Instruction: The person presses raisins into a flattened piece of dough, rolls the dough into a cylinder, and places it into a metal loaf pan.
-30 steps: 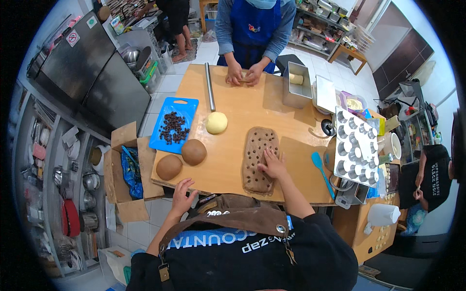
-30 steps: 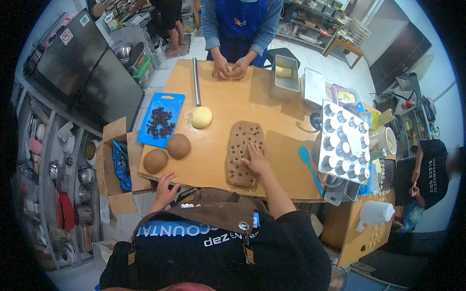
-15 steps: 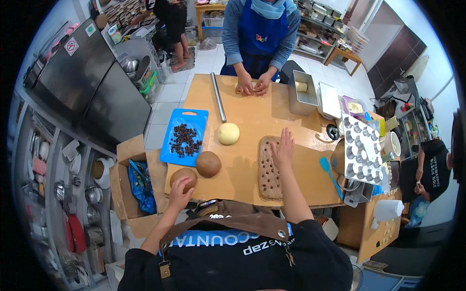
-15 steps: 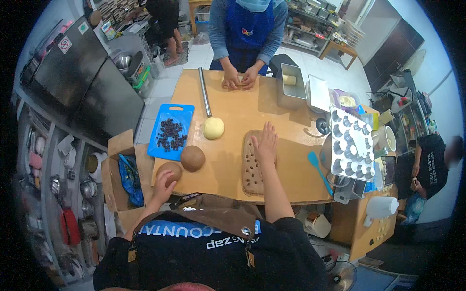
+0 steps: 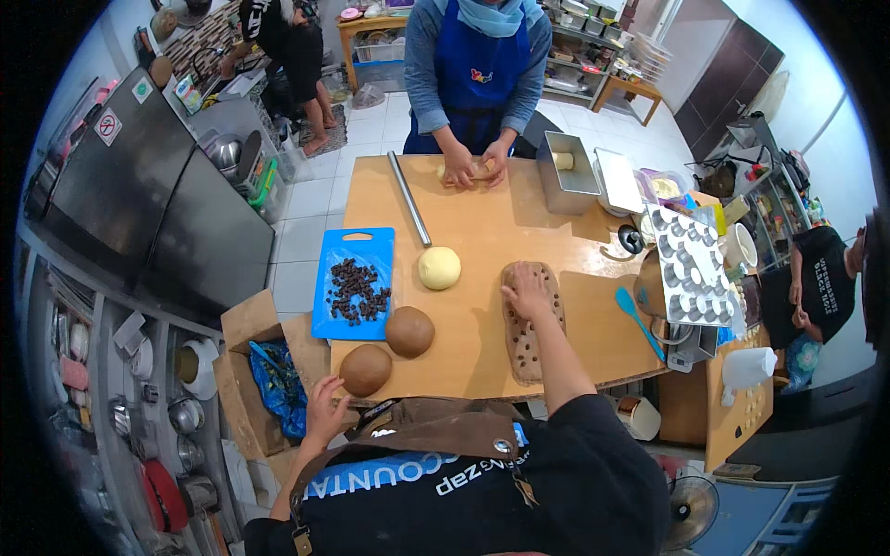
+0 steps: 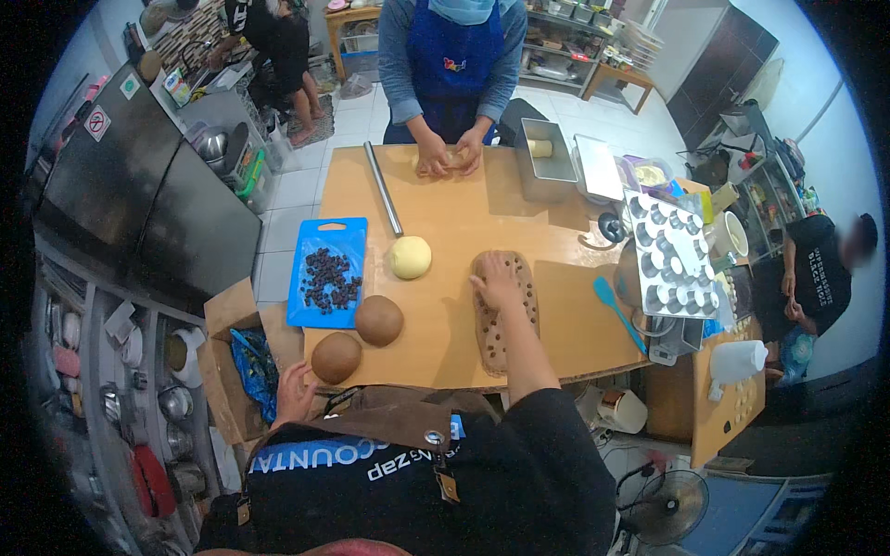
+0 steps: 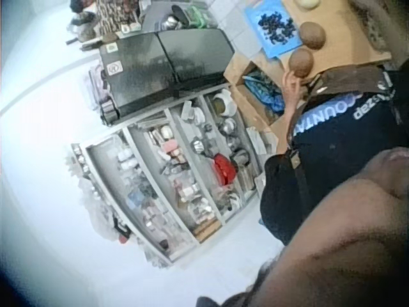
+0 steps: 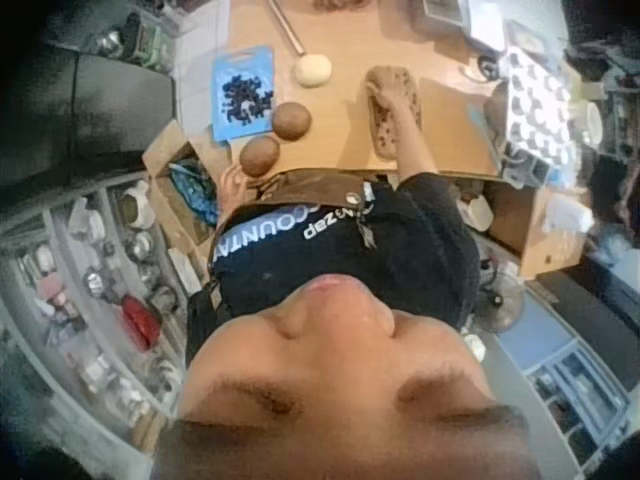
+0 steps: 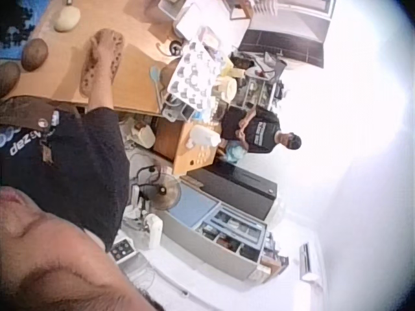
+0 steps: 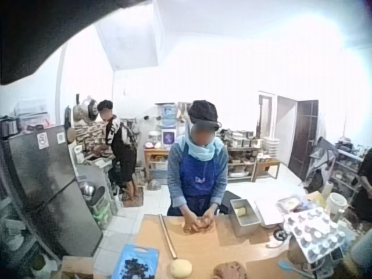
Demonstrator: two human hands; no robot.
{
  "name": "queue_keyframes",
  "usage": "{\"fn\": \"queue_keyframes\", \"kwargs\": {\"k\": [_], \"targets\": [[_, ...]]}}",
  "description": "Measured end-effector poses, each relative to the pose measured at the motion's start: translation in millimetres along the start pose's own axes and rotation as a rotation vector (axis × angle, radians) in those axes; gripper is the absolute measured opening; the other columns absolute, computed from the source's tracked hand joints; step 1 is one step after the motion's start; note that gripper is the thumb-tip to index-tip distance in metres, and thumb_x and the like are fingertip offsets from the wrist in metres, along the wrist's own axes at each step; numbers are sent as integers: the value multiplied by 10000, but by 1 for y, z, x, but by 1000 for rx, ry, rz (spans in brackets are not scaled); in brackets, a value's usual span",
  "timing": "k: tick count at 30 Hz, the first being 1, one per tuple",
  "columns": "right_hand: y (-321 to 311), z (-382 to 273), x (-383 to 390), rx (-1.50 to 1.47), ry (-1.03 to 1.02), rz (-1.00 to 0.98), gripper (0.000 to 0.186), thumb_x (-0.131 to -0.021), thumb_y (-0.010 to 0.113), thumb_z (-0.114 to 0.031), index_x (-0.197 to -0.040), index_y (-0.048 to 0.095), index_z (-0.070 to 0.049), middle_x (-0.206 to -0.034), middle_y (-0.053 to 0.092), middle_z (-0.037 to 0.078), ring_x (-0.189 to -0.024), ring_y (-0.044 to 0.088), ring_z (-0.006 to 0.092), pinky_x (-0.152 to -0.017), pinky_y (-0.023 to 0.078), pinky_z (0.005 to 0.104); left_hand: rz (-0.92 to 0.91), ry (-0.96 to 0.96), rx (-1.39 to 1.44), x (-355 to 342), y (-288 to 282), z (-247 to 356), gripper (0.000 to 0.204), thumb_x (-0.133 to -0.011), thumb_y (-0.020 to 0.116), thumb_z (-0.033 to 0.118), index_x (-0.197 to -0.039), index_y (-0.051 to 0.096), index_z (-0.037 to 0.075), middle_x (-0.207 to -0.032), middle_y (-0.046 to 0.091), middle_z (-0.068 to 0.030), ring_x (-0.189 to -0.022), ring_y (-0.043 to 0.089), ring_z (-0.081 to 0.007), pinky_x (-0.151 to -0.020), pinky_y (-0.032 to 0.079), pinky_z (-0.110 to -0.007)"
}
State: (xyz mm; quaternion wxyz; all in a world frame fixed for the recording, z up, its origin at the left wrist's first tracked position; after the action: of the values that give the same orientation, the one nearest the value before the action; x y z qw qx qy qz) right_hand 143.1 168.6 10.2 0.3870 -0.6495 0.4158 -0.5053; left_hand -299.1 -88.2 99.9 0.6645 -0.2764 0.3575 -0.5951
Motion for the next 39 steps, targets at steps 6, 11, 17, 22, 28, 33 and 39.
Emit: {"fn": "queue_keyframes", "kwargs": {"k": [6,11,17,22,28,33,39], "targets": [[-4,56,2,23,131,95,752,-931,379,-551,-1491,174,-93,-1560,145,68,-1436,117,282,-1163,98,456,-15,-29,104,-8,2,-5,374,-776,700,133,-1124,589,54,-1184,552,-147,-1105,534,-332,-941,433,-400],[-15,62,0,-153,213,199,787,-926,384,-561,-1497,124,-86,-1560,145,76,-1439,113,268,-1159,84,471,-29,0,104,-15,-1,-3,354,-786,696,142,-1115,595,59,-1182,557,-148,-1108,533,-329,-944,433,-400],[0,41,3,74,194,115,770,-941,372,-531,-1495,105,-66,-1571,75,84,-1450,30,235,-1169,81,436,-53,-22,110,-19,2,-8,340,-803,681,170,-1117,602,66,-1198,554,-140,-1116,532,-326,-952,428,-398],[-5,14,21,-67,151,300,771,-942,320,-566,-1503,71,-99,-1575,39,78,-1450,18,258,-1161,49,471,-54,54,92,-32,9,-13,382,-813,669,217,-1146,583,51,-1227,542,-138,-1139,511,-334,-974,411,-416],[10,27,23,-127,193,20,747,-944,366,-524,-1503,105,-103,-1569,101,88,-1446,67,281,-1145,40,516,-105,67,-62,-102,39,-32,539,-841,646,287,-1293,481,45,-1317,474,-155,-1234,431,-341,-1018,363,-446],[-13,21,80,-486,101,525,658,-954,428,-375,-1485,183,-74,-1548,176,124,-1417,181,311,-1131,108,516,-161,142,-258,-167,67,-38,515,-878,591,219,-1353,445,82,-1406,409,-137,-1300,382,-324,-1036,348,-465],[29,24,177,-514,193,580,638,-930,507,-289,-1455,242,-45,-1472,291,214,-1357,291,368,-1097,254,447,-166,209,-337,-213,94,-54,458,-841,537,68,-1297,517,108,-1310,489,-139,-1182,494,-317,-956,431,-422]]}}
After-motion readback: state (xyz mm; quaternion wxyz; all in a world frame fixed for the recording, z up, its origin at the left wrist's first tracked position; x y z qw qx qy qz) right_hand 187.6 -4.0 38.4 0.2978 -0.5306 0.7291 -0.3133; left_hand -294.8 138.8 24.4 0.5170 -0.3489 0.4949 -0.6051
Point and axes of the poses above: each hand's wrist, its own x-axis away from the middle knuckle, its own y-axis out of the palm, z = x × y, the point moved 6 cm from there along -x, towards the middle knuckle
